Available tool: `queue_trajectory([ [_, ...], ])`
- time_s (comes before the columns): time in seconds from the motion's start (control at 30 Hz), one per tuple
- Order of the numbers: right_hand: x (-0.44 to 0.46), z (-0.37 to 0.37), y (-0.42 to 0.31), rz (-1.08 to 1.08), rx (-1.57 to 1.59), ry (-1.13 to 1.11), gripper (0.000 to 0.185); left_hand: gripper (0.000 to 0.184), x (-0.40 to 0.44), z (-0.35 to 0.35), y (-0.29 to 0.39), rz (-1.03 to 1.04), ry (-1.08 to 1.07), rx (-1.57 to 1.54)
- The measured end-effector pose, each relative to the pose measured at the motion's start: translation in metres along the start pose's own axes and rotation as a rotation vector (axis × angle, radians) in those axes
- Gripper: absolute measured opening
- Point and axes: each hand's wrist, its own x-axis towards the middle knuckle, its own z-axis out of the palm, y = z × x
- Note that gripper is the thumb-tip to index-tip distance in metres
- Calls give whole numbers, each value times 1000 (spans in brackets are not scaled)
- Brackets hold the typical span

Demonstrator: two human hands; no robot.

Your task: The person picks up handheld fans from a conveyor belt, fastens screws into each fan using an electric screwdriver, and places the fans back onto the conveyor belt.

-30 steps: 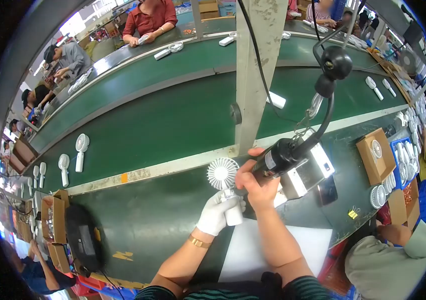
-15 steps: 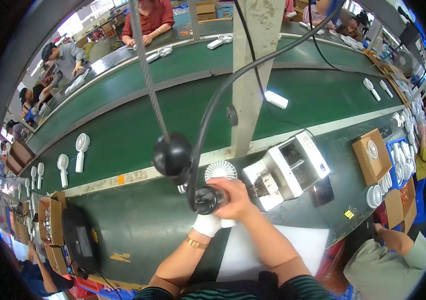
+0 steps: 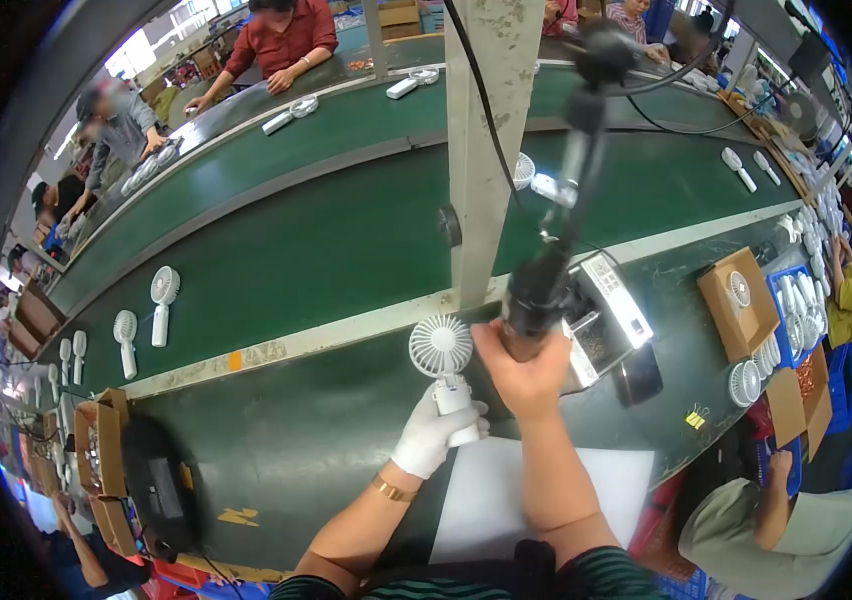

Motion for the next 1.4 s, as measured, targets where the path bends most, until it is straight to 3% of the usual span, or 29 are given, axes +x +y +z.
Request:
queue_trajectory([
  [0.13, -3, 5, -6, -37, 0, -117, 36, 36, 0, 2, 0, 41, 20, 54],
  [0.23, -7, 5, 4, 28, 185, -198, 39, 32, 0, 4, 0, 43, 47, 94],
  [0.5, -23, 20, 24, 51, 383, -225, 51, 26, -1, 3, -3, 118, 107, 263],
  [0.6, -25, 23, 31, 85, 523, -197, 41, 26, 1, 2, -7, 120, 109, 240],
  [0.77, -30, 25, 45, 150, 492, -238, 30, 23, 0, 1, -8, 72, 146, 224],
  [0.87, -38, 23, 61, 453, 775, -68, 24, 22, -2, 5, -5, 107, 94, 161],
  [0.93, -42, 24, 68, 549, 885, -79, 22, 28, 1, -1, -11, 115, 129, 223],
  [1.07, -39, 17, 48, 230, 306, -272, 33, 45, 2, -7, -15, 64, 15, 61],
  [1.2, -12, -11, -5, -173, 40, -259, 53, 53, 5, 20, 3, 305, 194, 103],
  [1.27, -3, -18, -17, -277, -110, -136, 54, 55, 21, -7, 44, 276, 94, 262],
  [1.3, 1, -21, -23, -321, -188, -68, 56, 60, 28, -3, 74, 435, 141, 600],
  [1.33, 0, -18, -12, -220, -188, -79, 58, 69, 35, -3, 97, 643, 145, 697],
  [1.37, -1, -15, -1, -121, -187, -83, 61, 77, 49, -25, 119, 542, 160, 656],
  [1.4, -3, -18, -18, -41, -316, -157, 64, 77, 54, -50, 143, 568, 393, 823],
])
